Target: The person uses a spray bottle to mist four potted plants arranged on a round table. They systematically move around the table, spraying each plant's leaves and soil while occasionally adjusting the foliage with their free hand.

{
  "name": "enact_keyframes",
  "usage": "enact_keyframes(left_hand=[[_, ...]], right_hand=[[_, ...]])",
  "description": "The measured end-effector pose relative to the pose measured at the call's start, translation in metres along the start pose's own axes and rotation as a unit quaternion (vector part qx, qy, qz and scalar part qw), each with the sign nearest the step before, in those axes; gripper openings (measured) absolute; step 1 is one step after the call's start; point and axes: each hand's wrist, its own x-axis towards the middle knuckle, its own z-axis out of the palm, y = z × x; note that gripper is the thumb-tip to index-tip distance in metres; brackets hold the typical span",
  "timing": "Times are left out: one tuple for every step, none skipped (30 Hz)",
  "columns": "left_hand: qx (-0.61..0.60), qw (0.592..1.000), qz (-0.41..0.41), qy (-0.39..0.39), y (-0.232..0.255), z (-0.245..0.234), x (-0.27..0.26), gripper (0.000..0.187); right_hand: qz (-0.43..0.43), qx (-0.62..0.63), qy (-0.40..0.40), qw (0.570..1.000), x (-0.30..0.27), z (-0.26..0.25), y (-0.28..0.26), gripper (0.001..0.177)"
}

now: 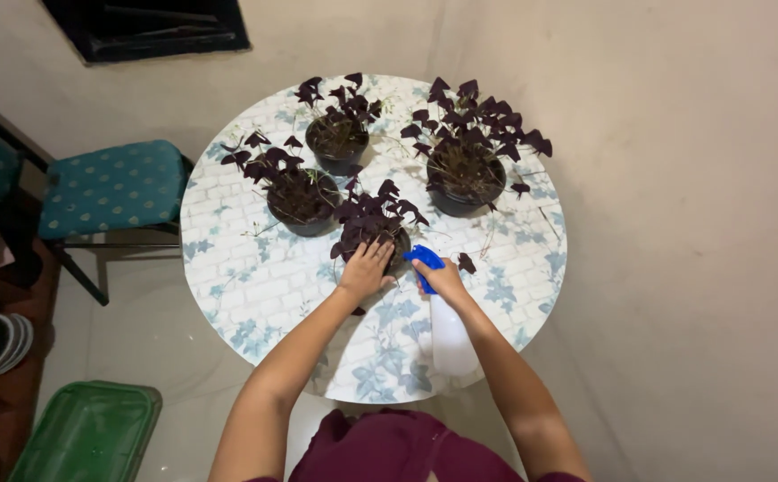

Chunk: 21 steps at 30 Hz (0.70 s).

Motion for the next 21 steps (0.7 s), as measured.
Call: enact_keyframes(left_hand=[[0.001, 1.0, -0.004, -0.001, 0.0, 0.0, 0.0, 0.088], [-0.001, 1.0, -0.003, 0.008, 0.0, 0.0, -0.001, 0.088], [-0.003, 1.0, -0.002, 0.017, 0.0, 0.0, -0.002, 0.088], [-0.001, 1.0, -0.004, 0.018, 0.0, 0.0, -0.002, 0.088], [-0.006, 1.0, -0.004, 0.021, 0.001, 0.001, -0.002, 0.088], [-0.01, 1.0, -0.003, 0.024, 0.001, 0.001, -0.002, 0.088], [-0.009, 1.0, -0.006, 0.025, 0.001, 0.0, -0.002, 0.088], [-0.004, 1.0, -0.002, 0.023, 0.001, 0.0, -0.001, 0.089], [0.001, 1.0, 0.001, 0.021, 0.0, 0.0, -0.001, 0.089], [0.003, 1.0, -0.001, 0.021, 0.0, -0.003, -0.002, 0.089], [0.003, 1.0, -0.001, 0.023, -0.001, -0.006, -0.003, 0.086], [0.0, 1.0, 0.001, 0.025, 0.001, -0.008, -0.005, 0.084], [0.0, 1.0, 0.001, 0.024, 0.003, -0.006, -0.007, 0.084], [0.003, 1.0, 0.003, 0.023, 0.003, -0.005, -0.006, 0.084], [0.006, 1.0, 0.006, 0.023, 0.003, -0.004, -0.005, 0.084], [0.006, 1.0, 0.005, 0.023, 0.003, -0.006, -0.005, 0.084], [0.006, 1.0, 0.008, 0.025, 0.003, -0.008, -0.006, 0.083], [0.005, 1.0, 0.012, 0.026, 0.003, -0.01, -0.007, 0.083], [0.005, 1.0, 0.012, 0.026, 0.004, -0.01, -0.007, 0.083], [0.007, 1.0, 0.01, 0.014, 0.004, -0.009, -0.007, 0.083], [0.01, 1.0, 0.008, 0.001, 0.003, -0.009, -0.006, 0.083]], right_hand=[[-0.002, -0.001, -0.004, 1.0, 0.001, 0.001, -0.003, 0.031], [0.004, -0.034, 0.005, 0.999, 0.001, 0.003, -0.005, 0.039], [0.009, -0.067, 0.014, 0.998, 0.001, 0.004, -0.007, 0.051], [0.007, -0.068, 0.013, 0.998, 0.01, 0.004, 0.0, 0.051], [0.012, -0.025, -0.01, 1.0, 0.019, 0.004, 0.006, 0.048], [0.017, 0.018, -0.032, 0.999, 0.029, 0.005, 0.013, 0.045], [0.015, 0.018, -0.033, 0.999, 0.024, 0.006, 0.008, 0.045], [0.01, -0.015, -0.031, 0.999, 0.02, 0.007, 0.003, 0.047], [0.005, -0.048, -0.028, 0.998, 0.016, 0.009, -0.003, 0.05], [0.003, -0.048, -0.03, 0.998, 0.012, 0.008, -0.007, 0.05], [-0.007, -0.08, -0.023, 0.997, 0.008, 0.008, -0.011, 0.047], [-0.015, -0.111, -0.016, 0.994, 0.002, 0.006, -0.012, 0.044], [-0.014, -0.111, -0.017, 0.994, 0.002, 0.007, -0.01, 0.044], [-0.021, -0.113, -0.01, 0.993, 0.004, 0.008, -0.01, 0.036], [-0.028, -0.116, -0.004, 0.993, 0.006, 0.008, -0.01, 0.031], [-0.028, -0.116, -0.005, 0.993, 0.007, 0.008, -0.011, 0.031], [-0.026, -0.12, -0.006, 0.992, 0.008, 0.008, -0.012, 0.031], [-0.022, -0.124, -0.006, 0.992, 0.009, 0.009, -0.011, 0.031], [-0.022, -0.124, -0.006, 0.992, 0.011, 0.009, -0.008, 0.031], [-0.028, -0.131, -0.005, 0.991, 0.015, 0.009, -0.006, 0.032], [-0.034, -0.138, -0.004, 0.99, 0.019, 0.009, -0.004, 0.032]])
